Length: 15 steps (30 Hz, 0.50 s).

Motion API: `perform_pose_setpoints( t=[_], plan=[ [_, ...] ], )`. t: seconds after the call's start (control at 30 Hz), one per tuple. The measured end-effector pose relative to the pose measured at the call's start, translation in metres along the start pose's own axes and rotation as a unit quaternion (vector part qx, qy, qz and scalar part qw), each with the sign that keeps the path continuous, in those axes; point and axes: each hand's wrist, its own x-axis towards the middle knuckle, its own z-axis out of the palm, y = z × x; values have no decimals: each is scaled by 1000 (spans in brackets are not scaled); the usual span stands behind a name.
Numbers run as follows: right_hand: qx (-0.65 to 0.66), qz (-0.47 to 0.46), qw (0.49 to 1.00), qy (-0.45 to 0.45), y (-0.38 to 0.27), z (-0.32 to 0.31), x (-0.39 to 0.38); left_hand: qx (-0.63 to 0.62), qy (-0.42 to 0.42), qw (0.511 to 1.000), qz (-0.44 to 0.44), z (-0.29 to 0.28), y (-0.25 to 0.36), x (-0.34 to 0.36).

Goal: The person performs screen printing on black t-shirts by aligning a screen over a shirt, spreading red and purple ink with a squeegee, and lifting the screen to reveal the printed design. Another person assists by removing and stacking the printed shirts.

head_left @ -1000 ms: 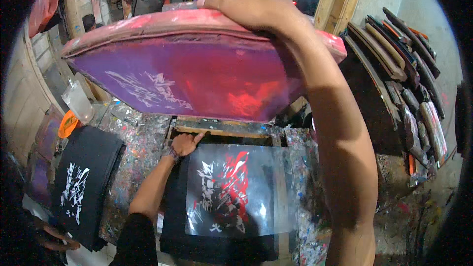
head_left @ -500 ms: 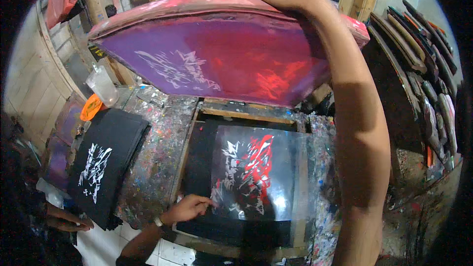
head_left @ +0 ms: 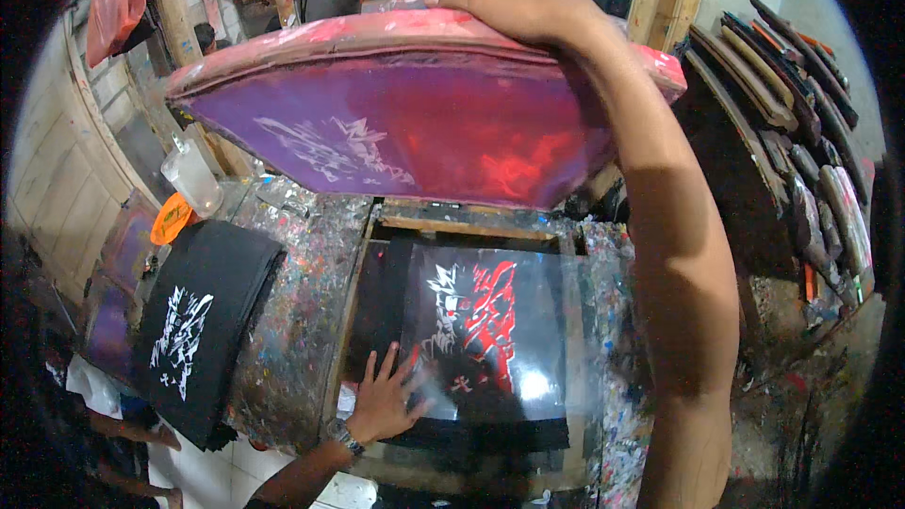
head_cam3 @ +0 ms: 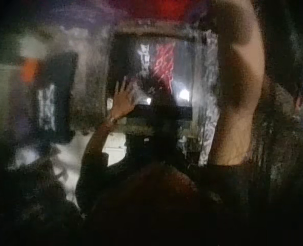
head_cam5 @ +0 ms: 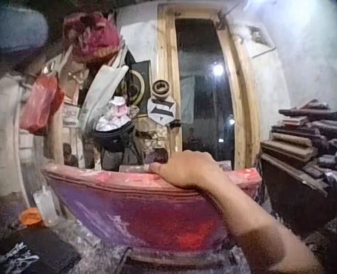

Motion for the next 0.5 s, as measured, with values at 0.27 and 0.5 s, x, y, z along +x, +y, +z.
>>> perform_pose_setpoints(
  t=[0.27, 0.5],
  plan=[
    [-3, -15, 999, -46, -8, -9, -5, -76, 24, 997, -9, -14, -25, 3],
    [59, -65, 995, -38, 3, -10, 13, -38, 12, 999, 17, -21, -67, 15]
  ],
)
